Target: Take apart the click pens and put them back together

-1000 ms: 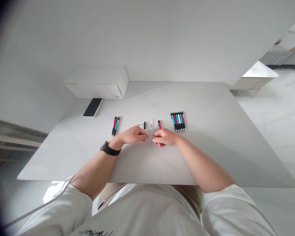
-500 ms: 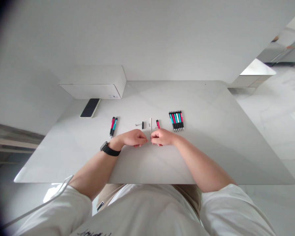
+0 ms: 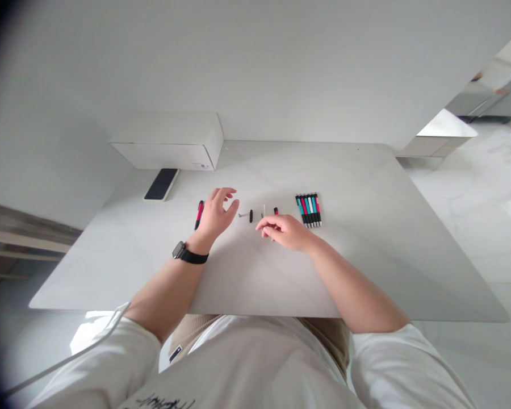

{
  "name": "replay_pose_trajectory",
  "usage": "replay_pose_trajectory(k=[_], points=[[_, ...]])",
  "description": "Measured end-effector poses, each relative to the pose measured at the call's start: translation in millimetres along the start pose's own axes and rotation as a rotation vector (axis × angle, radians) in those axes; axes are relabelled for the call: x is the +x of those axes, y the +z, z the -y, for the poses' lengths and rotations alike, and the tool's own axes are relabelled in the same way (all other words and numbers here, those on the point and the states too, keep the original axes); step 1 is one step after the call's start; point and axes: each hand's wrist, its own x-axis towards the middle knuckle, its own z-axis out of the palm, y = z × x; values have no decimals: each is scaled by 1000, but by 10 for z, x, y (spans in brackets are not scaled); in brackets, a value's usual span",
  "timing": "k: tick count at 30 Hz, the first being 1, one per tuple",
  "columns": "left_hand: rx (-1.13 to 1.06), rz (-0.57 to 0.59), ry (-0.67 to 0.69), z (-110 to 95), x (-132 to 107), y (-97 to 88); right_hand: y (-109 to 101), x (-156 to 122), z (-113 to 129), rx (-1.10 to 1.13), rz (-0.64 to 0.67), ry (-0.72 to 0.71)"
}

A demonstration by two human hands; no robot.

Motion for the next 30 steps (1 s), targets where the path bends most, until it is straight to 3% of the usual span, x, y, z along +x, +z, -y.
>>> replay_pose_trajectory(k=[2, 4, 9, 17, 22, 30], points=[[196, 35, 38, 53, -45, 51, -21, 53, 60, -160, -156, -100], [291, 141, 41, 97, -89, 106, -53, 155, 74, -343, -232, -168], [335, 310, 20, 155, -93, 156, -70, 573, -58, -710, -133, -181], [12, 159, -35, 184, 29, 162, 98, 1067, -160, -916, 25, -190], [-215, 94, -212, 236, 66, 242, 80, 1008, -125, -907, -41, -200], [-318, 191, -178, 146, 22, 276, -69, 465, -77, -609, -335, -166]])
